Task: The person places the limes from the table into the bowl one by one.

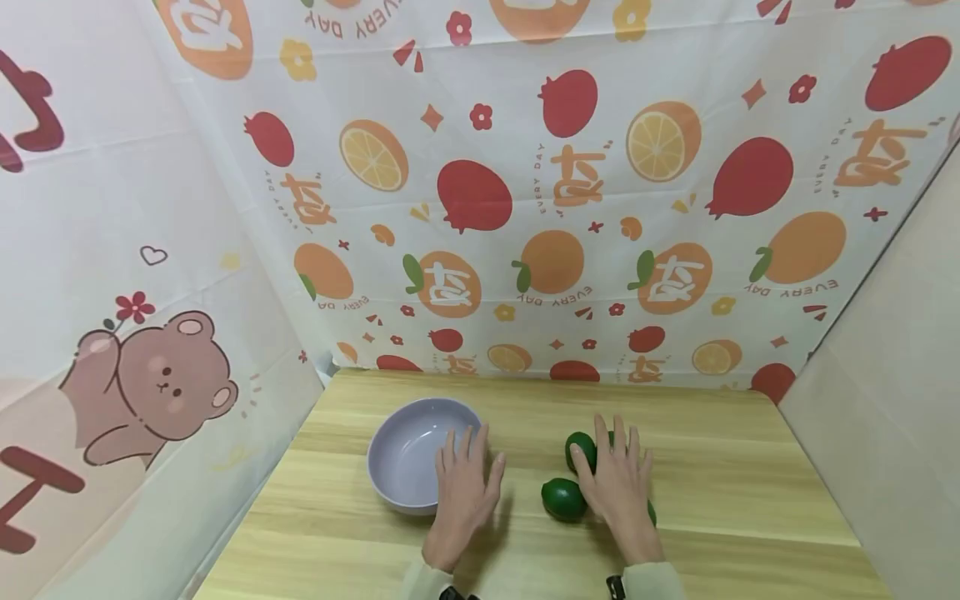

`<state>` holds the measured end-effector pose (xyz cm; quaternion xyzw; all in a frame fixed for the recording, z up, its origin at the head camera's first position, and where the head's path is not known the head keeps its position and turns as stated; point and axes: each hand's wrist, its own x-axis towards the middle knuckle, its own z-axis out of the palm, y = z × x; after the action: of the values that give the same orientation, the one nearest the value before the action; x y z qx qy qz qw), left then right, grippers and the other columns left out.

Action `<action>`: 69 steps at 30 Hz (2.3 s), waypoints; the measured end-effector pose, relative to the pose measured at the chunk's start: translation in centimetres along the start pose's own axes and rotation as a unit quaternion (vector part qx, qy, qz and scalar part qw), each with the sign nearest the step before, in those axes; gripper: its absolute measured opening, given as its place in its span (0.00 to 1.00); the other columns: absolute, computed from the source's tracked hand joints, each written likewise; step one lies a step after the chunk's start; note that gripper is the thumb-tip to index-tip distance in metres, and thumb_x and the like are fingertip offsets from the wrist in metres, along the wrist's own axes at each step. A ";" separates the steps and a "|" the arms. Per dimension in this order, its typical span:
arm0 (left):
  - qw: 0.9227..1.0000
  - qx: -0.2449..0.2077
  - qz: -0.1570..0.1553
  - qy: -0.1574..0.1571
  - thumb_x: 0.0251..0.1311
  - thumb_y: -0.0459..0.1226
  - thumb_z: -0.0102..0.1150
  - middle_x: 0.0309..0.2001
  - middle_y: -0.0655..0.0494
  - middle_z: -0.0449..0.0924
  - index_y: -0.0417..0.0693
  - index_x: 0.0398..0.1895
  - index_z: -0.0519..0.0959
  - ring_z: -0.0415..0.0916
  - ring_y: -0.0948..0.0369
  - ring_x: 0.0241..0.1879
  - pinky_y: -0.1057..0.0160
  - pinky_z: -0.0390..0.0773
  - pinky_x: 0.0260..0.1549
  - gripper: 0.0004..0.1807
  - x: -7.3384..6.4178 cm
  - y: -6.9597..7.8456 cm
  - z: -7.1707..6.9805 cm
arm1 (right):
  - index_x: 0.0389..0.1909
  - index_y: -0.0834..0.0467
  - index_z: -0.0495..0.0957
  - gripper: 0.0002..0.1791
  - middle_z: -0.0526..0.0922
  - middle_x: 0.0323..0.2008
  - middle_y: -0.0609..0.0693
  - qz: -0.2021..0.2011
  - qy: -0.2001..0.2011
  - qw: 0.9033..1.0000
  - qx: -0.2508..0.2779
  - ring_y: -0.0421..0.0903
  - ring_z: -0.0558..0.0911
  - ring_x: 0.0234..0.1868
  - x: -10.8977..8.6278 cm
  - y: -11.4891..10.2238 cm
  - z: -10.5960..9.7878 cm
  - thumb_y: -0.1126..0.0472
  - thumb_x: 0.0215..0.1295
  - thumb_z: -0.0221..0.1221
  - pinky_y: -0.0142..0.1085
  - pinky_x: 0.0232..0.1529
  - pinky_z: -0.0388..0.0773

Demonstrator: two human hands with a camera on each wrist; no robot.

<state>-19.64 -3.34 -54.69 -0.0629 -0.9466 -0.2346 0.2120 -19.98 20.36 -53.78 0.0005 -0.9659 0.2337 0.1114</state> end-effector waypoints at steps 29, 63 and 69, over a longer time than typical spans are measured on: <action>0.999 0.015 -0.007 0.032 0.71 0.48 0.53 0.59 0.34 0.79 0.43 0.67 0.72 0.72 0.33 0.62 0.35 0.73 0.61 0.27 1.7 -3.7 -1.7 | 0.79 0.57 0.56 0.40 0.52 0.78 0.68 -0.035 0.007 0.999 -0.001 0.73 0.54 0.76 1.2 0.2 -1.2 0.36 0.76 0.46 0.76 0.66 0.53; 0.990 0.022 -0.137 0.025 0.74 0.44 0.49 0.64 0.33 0.75 0.40 0.69 0.70 0.68 0.34 0.65 0.33 0.72 0.58 0.26 2.7 -11.9 -6.6 | 0.78 0.55 0.59 0.40 0.56 0.78 0.66 -0.057 -0.009 0.998 -0.012 0.70 0.58 0.75 1.4 -0.1 -1.9 0.35 0.75 0.48 0.73 0.65 0.60; 0.987 0.002 -0.163 -0.002 0.75 0.40 0.46 0.66 0.34 0.73 0.39 0.71 0.68 0.72 0.37 0.59 0.39 0.75 0.54 0.26 2.3 -12.4 -6.8 | 0.77 0.57 0.59 0.39 0.58 0.77 0.66 -0.059 -0.014 0.998 -0.007 0.70 0.60 0.75 1.5 -0.2 -2.1 0.37 0.76 0.49 0.73 0.65 0.61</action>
<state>-21.89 -17.48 -53.40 0.0919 -0.9450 -0.2642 0.1696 -20.94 21.17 -51.56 0.0600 -0.9673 0.2196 0.1118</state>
